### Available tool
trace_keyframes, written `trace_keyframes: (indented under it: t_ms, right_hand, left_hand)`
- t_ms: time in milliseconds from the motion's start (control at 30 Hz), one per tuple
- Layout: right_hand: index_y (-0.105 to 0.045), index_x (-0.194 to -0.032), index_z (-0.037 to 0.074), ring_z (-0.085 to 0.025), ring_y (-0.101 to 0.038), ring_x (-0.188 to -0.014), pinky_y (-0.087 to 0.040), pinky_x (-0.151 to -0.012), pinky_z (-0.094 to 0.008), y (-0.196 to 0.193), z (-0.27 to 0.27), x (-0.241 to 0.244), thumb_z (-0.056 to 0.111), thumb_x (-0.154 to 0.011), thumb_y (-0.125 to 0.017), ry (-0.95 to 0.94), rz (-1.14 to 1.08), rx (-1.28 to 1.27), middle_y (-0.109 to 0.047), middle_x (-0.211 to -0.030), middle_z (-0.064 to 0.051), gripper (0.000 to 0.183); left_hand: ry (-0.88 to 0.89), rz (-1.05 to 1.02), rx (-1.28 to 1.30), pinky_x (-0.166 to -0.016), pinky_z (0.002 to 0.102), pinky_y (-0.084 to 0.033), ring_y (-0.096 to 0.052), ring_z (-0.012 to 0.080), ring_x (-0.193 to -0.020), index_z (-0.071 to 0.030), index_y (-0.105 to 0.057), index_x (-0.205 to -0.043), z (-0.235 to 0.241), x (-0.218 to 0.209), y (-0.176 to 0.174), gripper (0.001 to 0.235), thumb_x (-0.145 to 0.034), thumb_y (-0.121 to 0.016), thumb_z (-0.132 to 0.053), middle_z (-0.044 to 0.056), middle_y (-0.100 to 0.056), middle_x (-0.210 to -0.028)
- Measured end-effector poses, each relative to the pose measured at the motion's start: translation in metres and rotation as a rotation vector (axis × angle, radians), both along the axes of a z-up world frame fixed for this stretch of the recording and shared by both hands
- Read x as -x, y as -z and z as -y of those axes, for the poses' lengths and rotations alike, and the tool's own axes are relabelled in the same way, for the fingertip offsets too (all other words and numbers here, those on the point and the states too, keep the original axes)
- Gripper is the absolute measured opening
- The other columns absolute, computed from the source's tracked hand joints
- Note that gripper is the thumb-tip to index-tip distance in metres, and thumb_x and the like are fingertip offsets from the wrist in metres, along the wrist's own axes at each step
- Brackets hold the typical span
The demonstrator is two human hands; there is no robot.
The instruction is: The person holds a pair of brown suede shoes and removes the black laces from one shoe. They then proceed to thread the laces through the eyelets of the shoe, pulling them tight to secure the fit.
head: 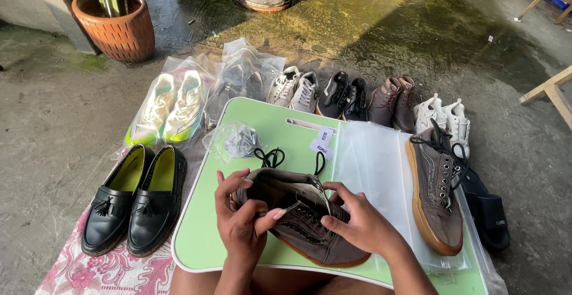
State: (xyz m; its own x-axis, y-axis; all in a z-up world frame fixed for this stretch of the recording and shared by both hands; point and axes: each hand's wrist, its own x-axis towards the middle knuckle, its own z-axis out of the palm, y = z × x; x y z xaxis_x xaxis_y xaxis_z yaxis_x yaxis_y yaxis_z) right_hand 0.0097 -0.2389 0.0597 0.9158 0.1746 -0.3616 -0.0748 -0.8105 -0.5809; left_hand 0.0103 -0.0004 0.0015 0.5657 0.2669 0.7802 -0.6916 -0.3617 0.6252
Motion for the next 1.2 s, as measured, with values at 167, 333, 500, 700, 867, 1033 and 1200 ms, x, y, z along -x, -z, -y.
trace_keyframes:
  t_ms: [167,333,500,700,867,1033,1200]
  right_hand:
    - [-0.054,-0.143,0.012,-0.015,-0.064,-0.106,-0.049,-0.094,-0.029,-0.007,-0.003,0.002,0.069,-0.086,-0.050,-0.177,0.089,-0.412,-0.072,-0.118,-0.003,0.081]
    - [-0.052,-0.149,0.012,-0.016,-0.053,-0.140,-0.035,-0.117,-0.031,-0.018,-0.023,0.017,0.040,-0.096,-0.052,0.071,0.219,-0.500,-0.063,-0.149,-0.003,0.060]
    - [-0.049,-0.150,0.009,-0.022,-0.049,-0.145,-0.032,-0.121,-0.034,0.000,-0.005,0.021,0.045,-0.096,-0.042,0.568,0.360,-0.490,-0.057,-0.153,-0.011,0.066]
    - [-0.062,-0.137,0.003,-0.016,-0.055,-0.134,-0.036,-0.117,-0.030,0.008,0.010,0.025,0.041,-0.100,-0.041,0.808,0.357,-0.552,-0.066,-0.139,-0.009,0.057]
    - [-0.065,-0.130,0.003,-0.017,-0.058,-0.128,-0.038,-0.113,-0.031,0.005,0.008,0.028,0.039,-0.102,-0.040,0.756,0.400,-0.544,-0.069,-0.131,-0.008,0.052]
    - [-0.067,-0.127,0.004,-0.019,-0.062,-0.121,-0.042,-0.106,-0.031,0.008,-0.011,0.023,0.039,-0.101,-0.043,0.755,0.442,-0.538,-0.072,-0.124,-0.010,0.050]
    - [-0.055,-0.144,0.012,-0.019,-0.060,-0.132,-0.039,-0.112,-0.031,0.002,-0.040,0.018,0.042,-0.101,-0.038,0.649,0.375,-0.461,-0.067,-0.141,-0.008,0.055]
  left_hand:
    - [-0.056,-0.025,0.044,-0.127,0.067,-0.012,-0.058,0.0312,-0.121,-0.010,-0.060,-0.070,0.011,-0.021,-0.026,0.037,-0.086,-0.073,-0.040,0.018,-0.049,-0.128]
    - [0.170,-0.163,0.291,-0.127,0.047,-0.029,-0.033,0.0307,-0.153,-0.007,-0.038,-0.152,0.033,-0.043,-0.046,0.058,-0.108,-0.047,-0.044,0.018,-0.035,-0.156]
    - [0.155,-0.481,-0.732,-0.114,0.078,-0.001,-0.017,0.0378,-0.155,-0.009,-0.034,-0.156,0.042,-0.049,0.000,0.062,-0.101,-0.055,-0.030,0.008,-0.036,-0.164]
    - [0.234,-0.497,-1.070,-0.119,0.075,-0.008,-0.038,0.0425,-0.145,-0.017,-0.063,-0.135,0.055,-0.045,0.042,0.041,-0.099,-0.054,-0.034,0.005,-0.052,-0.151]
    - [-0.029,-0.433,-1.092,-0.110,0.056,-0.038,-0.055,0.0335,-0.112,-0.006,-0.068,-0.106,0.041,-0.031,0.042,0.032,-0.095,-0.064,-0.035,0.013,-0.058,-0.112]
    - [-0.191,-0.588,-0.984,-0.085,0.044,-0.046,-0.052,0.0335,-0.093,-0.006,-0.064,-0.092,0.033,-0.015,0.034,0.033,-0.098,-0.060,-0.039,0.012,-0.054,-0.098]
    - [-0.288,-0.434,-0.711,-0.124,0.062,-0.022,-0.041,0.0445,-0.141,-0.003,-0.058,-0.094,0.033,-0.017,0.012,0.021,-0.101,-0.050,-0.021,0.021,-0.055,-0.134]
